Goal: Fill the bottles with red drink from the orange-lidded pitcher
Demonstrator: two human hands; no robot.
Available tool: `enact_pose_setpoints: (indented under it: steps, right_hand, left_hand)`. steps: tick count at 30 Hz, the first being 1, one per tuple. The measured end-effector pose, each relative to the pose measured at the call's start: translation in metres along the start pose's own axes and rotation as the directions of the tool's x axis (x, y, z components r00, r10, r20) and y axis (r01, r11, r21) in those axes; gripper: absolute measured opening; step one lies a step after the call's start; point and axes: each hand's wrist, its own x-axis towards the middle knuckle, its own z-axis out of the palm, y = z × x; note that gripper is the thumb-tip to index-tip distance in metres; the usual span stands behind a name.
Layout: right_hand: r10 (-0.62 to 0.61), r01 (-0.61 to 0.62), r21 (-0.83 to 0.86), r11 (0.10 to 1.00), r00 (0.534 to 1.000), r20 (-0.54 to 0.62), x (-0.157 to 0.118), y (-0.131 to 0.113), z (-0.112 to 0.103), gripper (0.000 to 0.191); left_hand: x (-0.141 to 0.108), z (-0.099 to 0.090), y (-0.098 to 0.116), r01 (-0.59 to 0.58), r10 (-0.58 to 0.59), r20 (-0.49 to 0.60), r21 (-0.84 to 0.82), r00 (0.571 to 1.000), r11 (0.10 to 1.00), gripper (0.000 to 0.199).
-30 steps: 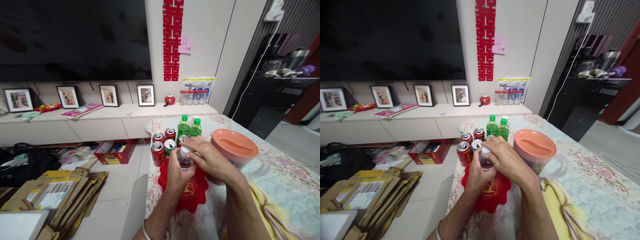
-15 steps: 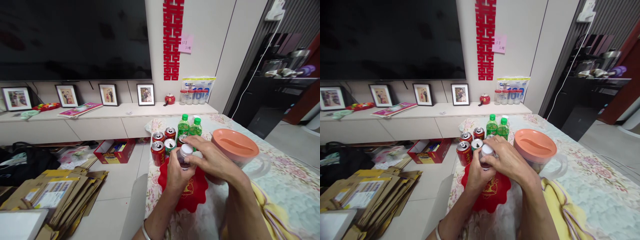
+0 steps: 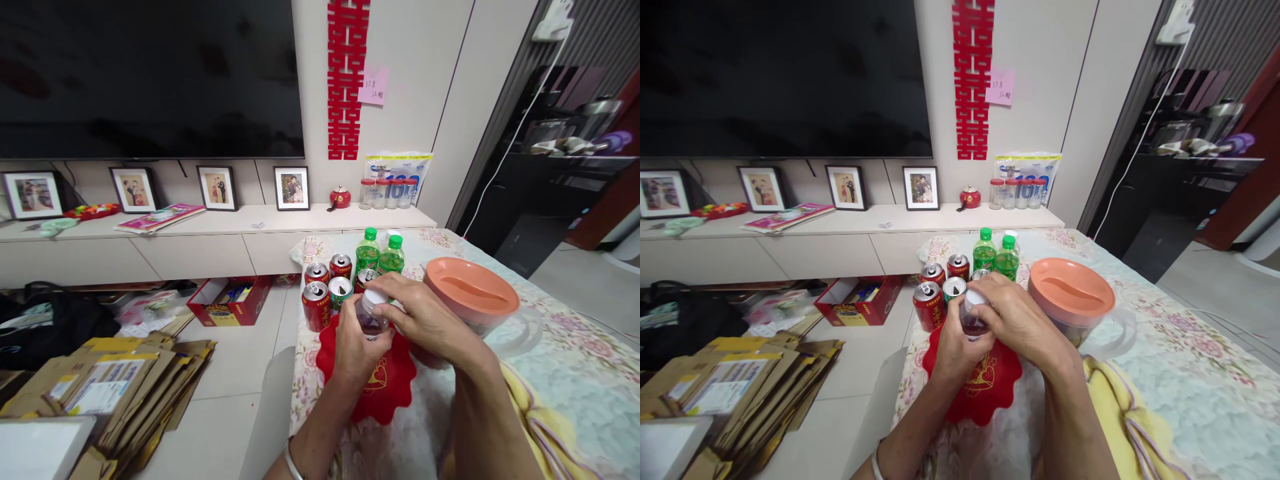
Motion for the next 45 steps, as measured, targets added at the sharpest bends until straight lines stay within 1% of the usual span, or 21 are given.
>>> enact_pose_setpoints:
  steps: [6, 11, 13, 14, 17, 20, 23, 25, 29, 32, 34, 38, 41, 43, 45]
  right_hand:
    - [0.000, -0.001, -0.044, 0.999, 1.000, -0.009, 0.001, -0.002, 0.001, 0.017]
    - [0.039, -0.044, -0.133, 0.990, 0.998, -0.042, 0.003, -0.005, 0.004, 0.013]
    - [0.054, -0.061, -0.151, 0.987, 0.997, -0.054, 0.002, -0.004, 0.004, 0.017]
    - [0.055, -0.062, -0.142, 0.988, 0.997, -0.054, 0.001, -0.003, 0.003, 0.023]
    - [0.030, -0.034, -0.079, 0.996, 0.998, -0.054, -0.005, 0.001, -0.001, 0.042]
    - [-0.010, 0.008, -0.055, 0.998, 0.999, -0.033, -0.009, 0.005, -0.004, 0.049]
    - [-0.050, 0.050, -0.044, 0.998, 0.999, -0.001, -0.009, 0.007, -0.003, 0.047]
    - [-0.046, 0.045, -0.035, 0.998, 0.999, -0.005, -0.007, 0.007, -0.002, 0.044]
    - [0.009, -0.010, -0.033, 0.999, 1.000, -0.025, -0.003, 0.003, -0.001, 0.040]
    - [0.077, -0.080, -0.079, 0.994, 0.996, -0.042, -0.002, -0.001, 0.000, 0.038]
    - [0.095, -0.099, -0.103, 0.990, 0.994, -0.044, -0.002, -0.001, 0.000, 0.040]
    - [0.020, -0.025, -0.080, 0.996, 0.998, -0.063, -0.006, 0.003, -0.001, 0.048]
    - [-0.030, 0.027, -0.058, 0.998, 0.999, -0.039, -0.008, 0.006, -0.001, 0.051]
    - [-0.029, 0.028, -0.049, 0.998, 0.999, -0.019, -0.008, 0.006, -0.001, 0.051]
    - [0.002, -0.003, -0.048, 0.999, 1.000, -0.021, -0.005, 0.004, -0.001, 0.048]
  left_hand:
    - [0.001, -0.001, 0.001, 0.018, -0.018, 0.017, -0.010, 1.000, 1.000, 0.058]
    - [0.000, -0.002, 0.003, 0.051, -0.050, 0.030, -0.032, 0.998, 0.998, 0.057]
    - [0.000, -0.002, 0.003, 0.047, -0.046, 0.024, -0.041, 0.999, 0.998, 0.057]
    - [0.000, -0.002, 0.003, 0.041, -0.041, 0.020, -0.041, 0.999, 0.998, 0.056]
    - [0.001, -0.001, 0.002, 0.022, -0.021, 0.013, -0.022, 1.000, 1.000, 0.056]
    - [0.001, 0.000, 0.002, 0.020, -0.020, 0.023, 0.001, 1.000, 1.000, 0.056]
    - [0.001, 0.000, 0.001, 0.025, -0.025, 0.025, 0.012, 0.999, 1.000, 0.057]
    - [0.001, 0.001, 0.001, 0.025, -0.025, 0.022, 0.017, 0.999, 1.000, 0.057]
    - [0.001, 0.001, 0.000, 0.019, -0.019, 0.021, 0.021, 1.000, 1.000, 0.057]
    - [0.001, 0.000, 0.000, 0.013, -0.014, 0.027, 0.005, 1.000, 1.000, 0.056]
    - [0.001, 0.000, 0.000, 0.017, -0.017, 0.034, -0.014, 0.999, 1.000, 0.056]
    - [0.000, 0.000, 0.001, 0.016, -0.015, 0.028, -0.011, 0.999, 1.000, 0.055]
    - [0.001, 0.000, 0.001, 0.006, -0.007, 0.020, 0.006, 1.000, 1.000, 0.055]
    - [0.001, 0.001, 0.001, 0.013, -0.013, 0.022, 0.006, 1.000, 1.000, 0.055]
    - [0.001, 0.001, 0.001, 0.020, -0.020, 0.026, 0.002, 0.999, 1.000, 0.055]
